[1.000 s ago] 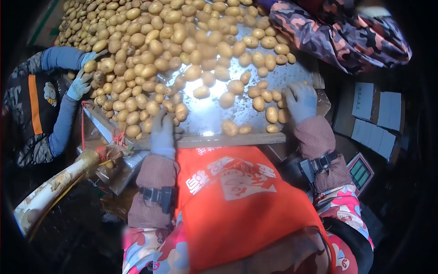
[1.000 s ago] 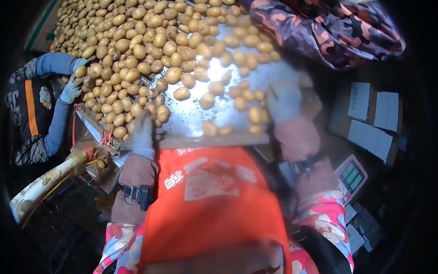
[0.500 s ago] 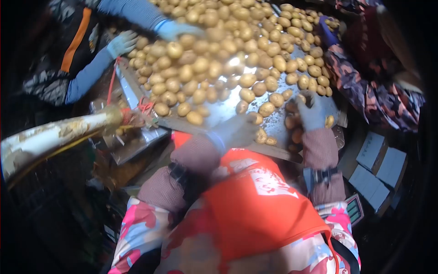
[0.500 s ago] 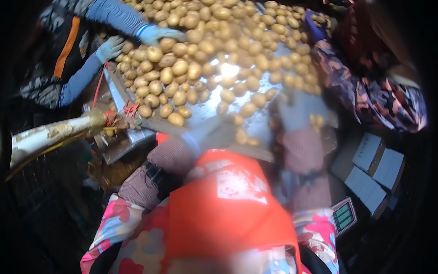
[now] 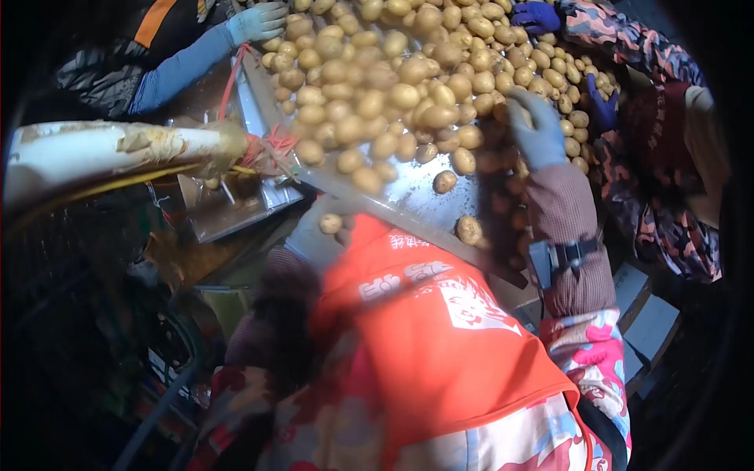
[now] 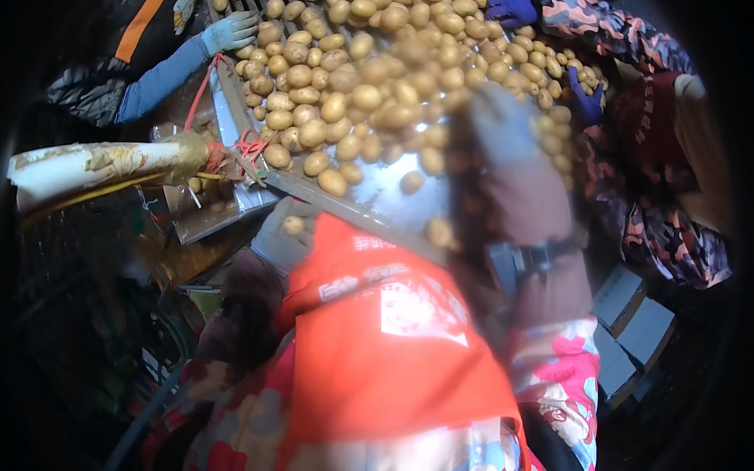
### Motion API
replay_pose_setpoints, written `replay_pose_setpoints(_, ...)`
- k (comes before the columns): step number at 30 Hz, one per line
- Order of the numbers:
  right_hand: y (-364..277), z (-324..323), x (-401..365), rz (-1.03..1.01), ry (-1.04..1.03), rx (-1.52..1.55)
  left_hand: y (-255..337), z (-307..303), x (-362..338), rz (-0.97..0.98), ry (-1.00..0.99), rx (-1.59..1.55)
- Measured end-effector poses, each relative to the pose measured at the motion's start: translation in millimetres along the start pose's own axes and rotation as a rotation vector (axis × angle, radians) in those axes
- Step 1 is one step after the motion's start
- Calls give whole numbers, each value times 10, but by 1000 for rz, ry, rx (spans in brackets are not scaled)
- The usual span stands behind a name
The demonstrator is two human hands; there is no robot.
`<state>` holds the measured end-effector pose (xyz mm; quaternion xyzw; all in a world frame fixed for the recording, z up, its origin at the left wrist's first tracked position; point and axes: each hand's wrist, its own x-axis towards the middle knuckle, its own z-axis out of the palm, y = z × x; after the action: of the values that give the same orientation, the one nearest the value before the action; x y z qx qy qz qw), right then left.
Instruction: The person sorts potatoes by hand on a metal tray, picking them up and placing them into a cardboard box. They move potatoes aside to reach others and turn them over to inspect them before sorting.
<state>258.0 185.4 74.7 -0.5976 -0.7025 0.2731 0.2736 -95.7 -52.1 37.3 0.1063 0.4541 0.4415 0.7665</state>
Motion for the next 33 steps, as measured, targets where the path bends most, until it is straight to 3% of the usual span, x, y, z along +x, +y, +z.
replay_pose_setpoints(1,-25,157,196,-227,-74,-74,-7,-140,32,-50,45,-205)
replay_pose_setpoints(2,-278,345,297,-269,-148,13,-1,-243,21,-101,90,-412)
replay_pose_setpoints(5,-247,706,459,-422,-228,-127,-37,-361,-322,-47,323,-481)
replay_pose_setpoints(6,-212,701,424,-443,-291,-256,-199,-665,-474,102,306,-157)
replay_pose_setpoints(8,-117,543,168,-469,-409,-529,-365,-1067,-802,197,376,22)
replay_pose_setpoints(10,88,400,-249,-504,-347,-413,-467,-1498,-1188,163,551,-241)
replay_pose_setpoints(12,156,234,-528,-541,-157,-285,-586,-2001,-1557,174,736,-362)
replay_pose_setpoints(15,342,-46,-732,-294,-374,-629,-705,-2720,-1961,192,999,-386)
replay_pose_setpoints(16,421,-100,-743,-233,-364,-632,-714,-2916,-2023,195,1052,-366)
replay_pose_setpoints(18,452,-140,-654,-124,-338,-632,-703,-3139,-2038,213,1057,-314)
replay_pose_setpoints(20,100,30,-527,-226,-187,-565,-680,-3252,-1850,260,778,-167)
replay_pose_setpoints(21,-55,132,-473,-375,-200,-321,-455,-2608,-1433,291,712,98)
replay_pose_setpoints(22,-218,342,-421,-430,-209,-217,-191,-1807,-1046,463,583,746)
replay_pose_setpoints(23,-296,590,-365,-456,-284,-92,124,-1000,-731,937,401,1571)
replay_pose_setpoints(24,-363,854,-323,-607,-157,22,327,-389,-382,1167,275,1712)
replay_pose_setpoints(25,-456,955,-333,-581,-140,-40,367,-141,-132,965,211,1629)
replay_pose_setpoints(26,-403,993,-340,-621,-136,-84,295,95,172,709,246,1313)
replay_pose_setpoints(28,-356,841,-407,-676,-86,-201,437,636,691,1111,-50,1574)
replay_pose_setpoints(30,-268,518,-634,-619,-59,-309,435,989,1157,603,110,1974)
replay_pose_setpoints(33,387,224,-843,-464,-41,-395,489,1145,1461,363,174,2165)
